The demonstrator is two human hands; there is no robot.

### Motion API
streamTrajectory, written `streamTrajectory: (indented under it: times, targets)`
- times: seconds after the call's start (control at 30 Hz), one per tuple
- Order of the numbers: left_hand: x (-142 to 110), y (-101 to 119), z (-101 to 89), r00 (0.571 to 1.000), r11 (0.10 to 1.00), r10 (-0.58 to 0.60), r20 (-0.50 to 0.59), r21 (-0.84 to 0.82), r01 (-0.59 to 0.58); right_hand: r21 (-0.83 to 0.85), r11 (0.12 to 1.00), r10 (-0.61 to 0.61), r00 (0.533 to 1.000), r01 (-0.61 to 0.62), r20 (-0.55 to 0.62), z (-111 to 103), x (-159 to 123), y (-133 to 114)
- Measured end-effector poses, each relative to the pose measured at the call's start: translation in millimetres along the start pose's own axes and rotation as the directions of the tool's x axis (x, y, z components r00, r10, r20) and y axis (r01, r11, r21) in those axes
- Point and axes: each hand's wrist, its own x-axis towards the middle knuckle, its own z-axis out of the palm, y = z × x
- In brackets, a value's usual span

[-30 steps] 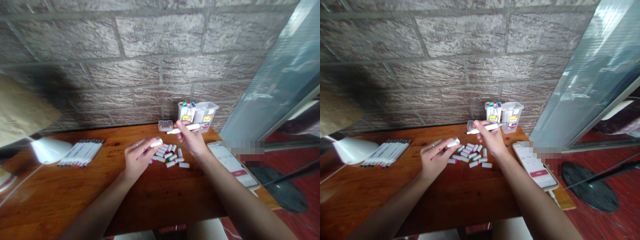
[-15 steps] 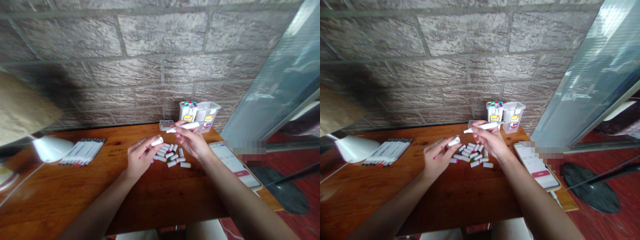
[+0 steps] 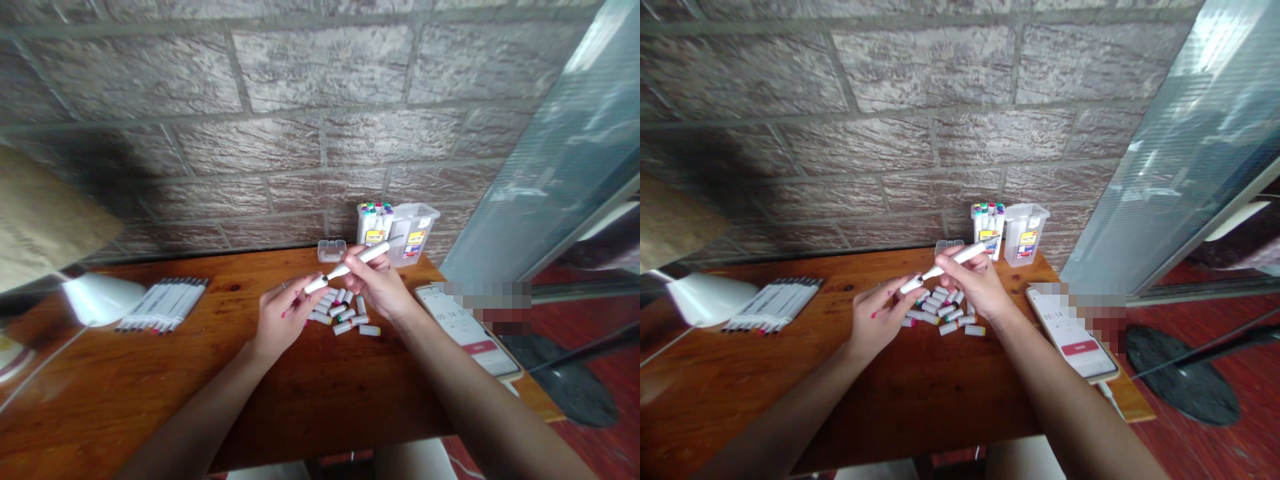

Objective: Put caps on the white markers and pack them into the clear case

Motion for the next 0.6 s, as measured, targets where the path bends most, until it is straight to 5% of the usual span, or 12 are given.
streamTrajectory:
  times: [0.27,0.47,0.6]
  targets:
    - [0.4,-1.9,-0.3,0.999,0.999,-0.027,0.017,0.033,0.027,-0.179,0.981,-0.075,0.997,0.079,0.028,-2.8,0.1,4.2]
    - [-2.1,-1.5,0.9,0.995,0.996,0.093,0.037,-0.011,-0.093,-0.309,0.945,-0.194,0.943,0.106,-0.272,-12.7,10.4,4.0]
    - [-4.0,-2.6,0.8,0.994,0.997,0.080,0.077,-0.028,-0.078,-0.299,0.949,-0.195,0.933,0.101,-0.302,-13.9,10.6,4.4]
